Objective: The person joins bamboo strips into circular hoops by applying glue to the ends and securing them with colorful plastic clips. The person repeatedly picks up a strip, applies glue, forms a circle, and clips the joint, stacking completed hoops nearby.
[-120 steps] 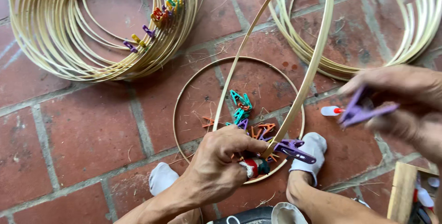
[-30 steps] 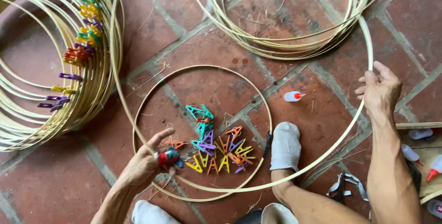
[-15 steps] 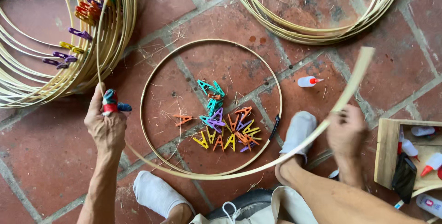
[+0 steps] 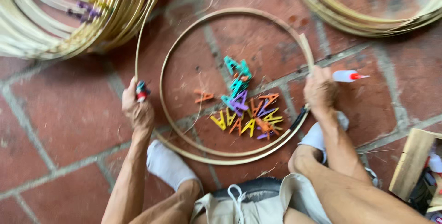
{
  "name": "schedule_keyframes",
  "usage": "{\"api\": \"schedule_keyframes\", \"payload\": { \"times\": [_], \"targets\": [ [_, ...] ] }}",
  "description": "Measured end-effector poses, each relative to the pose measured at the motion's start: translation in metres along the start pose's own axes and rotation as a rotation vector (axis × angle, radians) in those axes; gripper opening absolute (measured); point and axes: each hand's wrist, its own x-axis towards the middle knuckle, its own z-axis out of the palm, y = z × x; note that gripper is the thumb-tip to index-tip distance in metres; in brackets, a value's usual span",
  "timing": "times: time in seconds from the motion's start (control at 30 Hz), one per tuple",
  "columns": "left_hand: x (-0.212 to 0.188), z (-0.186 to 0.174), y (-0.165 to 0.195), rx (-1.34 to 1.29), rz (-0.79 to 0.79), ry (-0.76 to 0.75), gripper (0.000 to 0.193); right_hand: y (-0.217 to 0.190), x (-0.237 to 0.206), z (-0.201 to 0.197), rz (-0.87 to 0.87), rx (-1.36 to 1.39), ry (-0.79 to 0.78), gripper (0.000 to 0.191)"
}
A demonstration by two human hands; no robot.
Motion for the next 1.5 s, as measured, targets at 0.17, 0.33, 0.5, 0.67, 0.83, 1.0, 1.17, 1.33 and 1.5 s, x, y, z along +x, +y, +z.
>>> {"api": "schedule_keyframes", "payload": {
  "times": [0.17, 0.33, 0.5, 0.67, 0.83, 1.0, 1.17, 1.33, 1.5],
  "targets": [
    [-0.003, 0.018, -0.028, -0.003, 0.068, 0.093, 0.032, 0.01, 0.001, 0.02, 0.223, 0.675, 0.087, 0.043],
    [-0.003, 0.029, -0.042, -0.114, 0.041, 0.131, 0.033, -0.016, -0.011, 0.016, -0.07, 0.507, 0.18, 0.041],
    [-0.005, 0.034, -0.033, -0.172, -0.006, 0.115, 0.03, -0.041, -0.018, 0.001, -0.252, 0.39, 0.202, 0.037],
    [-0.018, 0.024, -0.029, -0.35, 0.003, 0.017, 0.032, -0.035, -0.009, -0.003, -0.253, 0.378, 0.221, 0.045],
    [-0.016, 0.014, -0.04, -0.493, -0.306, 0.03, 0.033, -0.025, -0.003, -0.005, -0.286, 0.362, 0.215, 0.031],
    [-0.016, 0.032, -0.041, -0.6, -0.176, -0.009, 0.033, -0.03, -0.012, -0.001, -0.282, 0.4, 0.14, 0.039],
    [-0.025, 0.028, -0.038, -0.734, -0.316, -0.178, 0.029, -0.028, -0.007, 0.005, -0.262, 0.444, 0.087, 0.038],
    [-0.038, 0.002, -0.032, -0.79, -0.63, -0.278, 0.034, -0.026, 0.006, 0.006, -0.255, 0.467, 0.036, 0.037],
    [0.012, 0.011, -0.007, -0.832, -0.613, -0.357, 0.034, -0.04, 0.017, 0.0, -0.251, 0.582, 0.017, 0.037]
  ]
}}
